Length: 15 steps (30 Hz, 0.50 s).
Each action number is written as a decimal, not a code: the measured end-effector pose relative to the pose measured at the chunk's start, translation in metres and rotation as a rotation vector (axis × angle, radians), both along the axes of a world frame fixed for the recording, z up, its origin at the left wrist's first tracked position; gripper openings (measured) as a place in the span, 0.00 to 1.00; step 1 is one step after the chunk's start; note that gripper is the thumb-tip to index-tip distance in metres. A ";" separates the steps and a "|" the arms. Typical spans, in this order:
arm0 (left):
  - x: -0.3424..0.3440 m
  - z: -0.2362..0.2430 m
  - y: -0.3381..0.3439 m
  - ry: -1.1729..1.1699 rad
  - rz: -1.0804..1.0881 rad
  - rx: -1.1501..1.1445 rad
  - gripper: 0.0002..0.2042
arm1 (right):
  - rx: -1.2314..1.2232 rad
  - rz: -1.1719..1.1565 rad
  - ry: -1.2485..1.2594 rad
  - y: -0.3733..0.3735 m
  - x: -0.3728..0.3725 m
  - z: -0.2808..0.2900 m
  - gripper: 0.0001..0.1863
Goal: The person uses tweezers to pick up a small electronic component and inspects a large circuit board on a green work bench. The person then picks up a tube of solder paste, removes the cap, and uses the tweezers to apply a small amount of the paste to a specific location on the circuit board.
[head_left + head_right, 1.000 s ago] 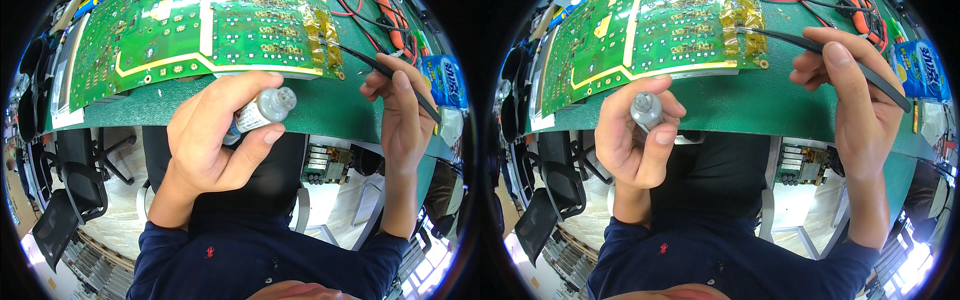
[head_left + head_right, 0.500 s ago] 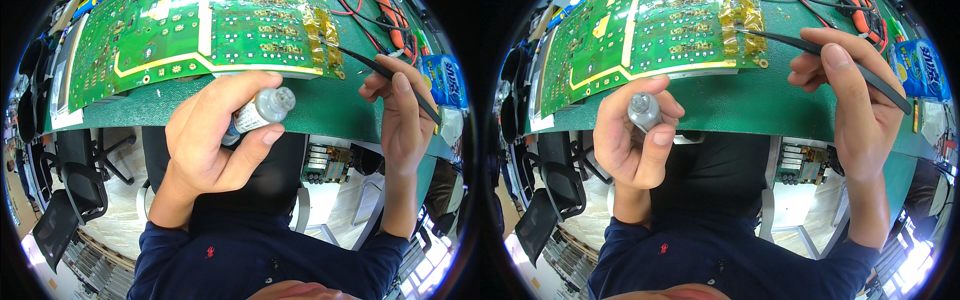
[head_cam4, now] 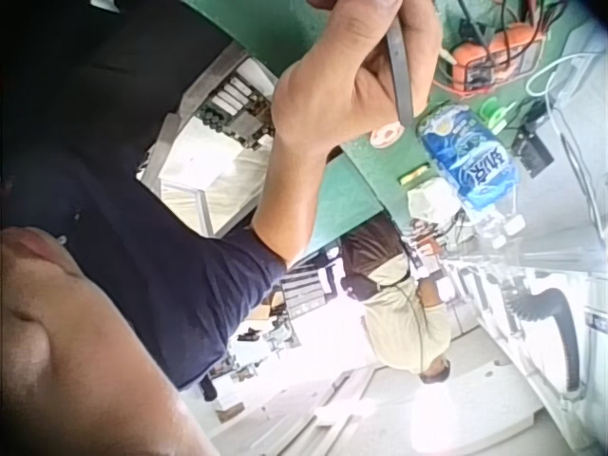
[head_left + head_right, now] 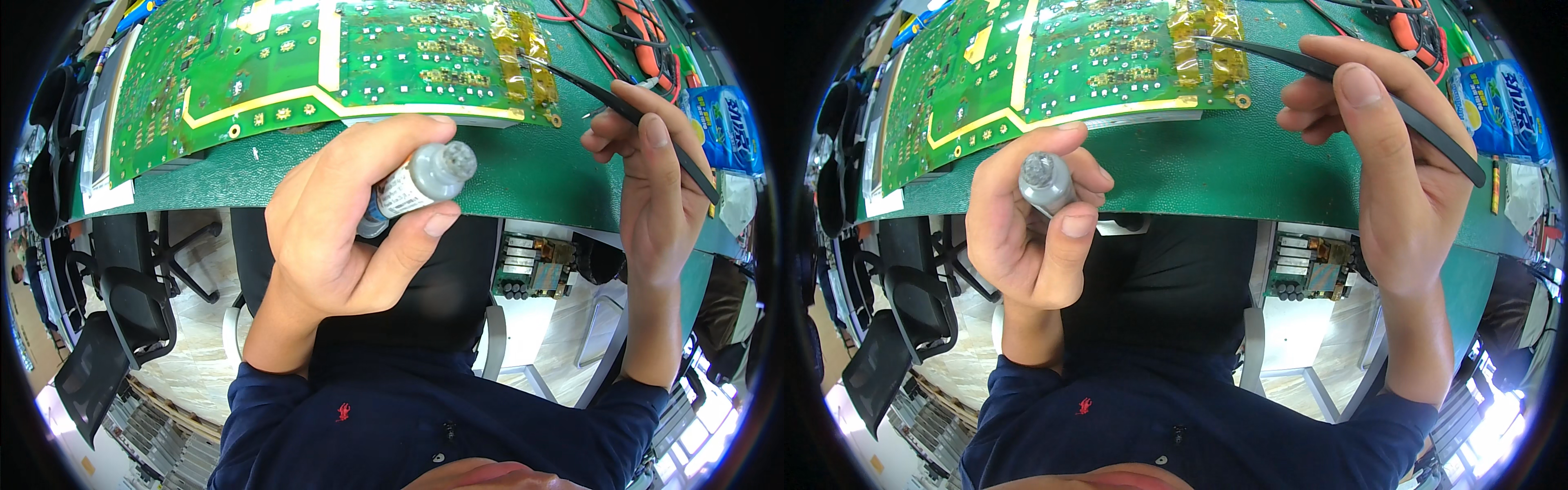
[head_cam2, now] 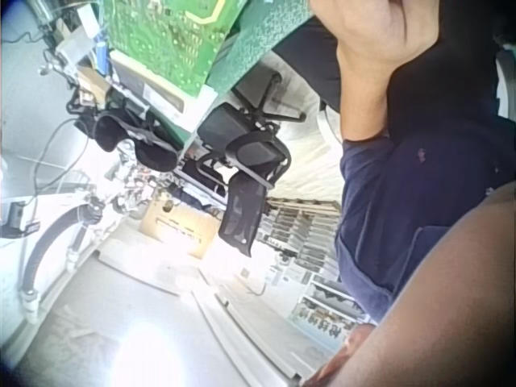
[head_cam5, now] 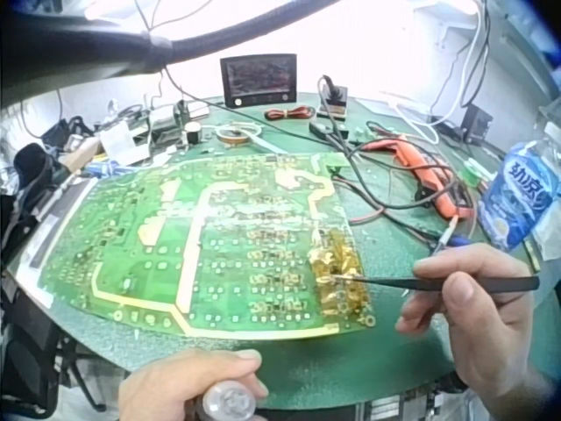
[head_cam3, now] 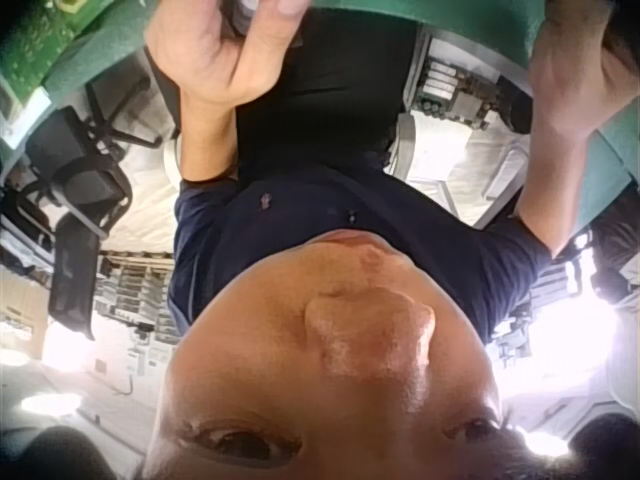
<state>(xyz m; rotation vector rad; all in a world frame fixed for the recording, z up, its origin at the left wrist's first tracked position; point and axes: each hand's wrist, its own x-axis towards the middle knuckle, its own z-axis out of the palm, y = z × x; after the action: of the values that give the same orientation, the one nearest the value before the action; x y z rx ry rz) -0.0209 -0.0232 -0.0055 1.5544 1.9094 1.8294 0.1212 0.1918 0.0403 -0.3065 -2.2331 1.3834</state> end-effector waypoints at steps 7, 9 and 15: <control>0.000 -0.002 0.000 0.005 0.000 0.011 0.20 | -0.006 -0.010 -0.012 -0.004 -0.001 0.002 0.20; -0.001 -0.002 0.000 0.011 -0.004 0.014 0.20 | 0.007 -0.004 -0.023 -0.003 -0.002 0.002 0.20; -0.001 -0.002 0.000 0.009 0.001 0.010 0.20 | -0.109 -0.005 -0.051 -0.007 -0.005 0.005 0.21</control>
<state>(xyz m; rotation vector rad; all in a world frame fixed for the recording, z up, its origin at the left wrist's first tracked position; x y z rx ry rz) -0.0216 -0.0229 -0.0073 1.5678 1.9080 1.8376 0.1159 0.1848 0.0451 -0.3887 -2.2002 1.5134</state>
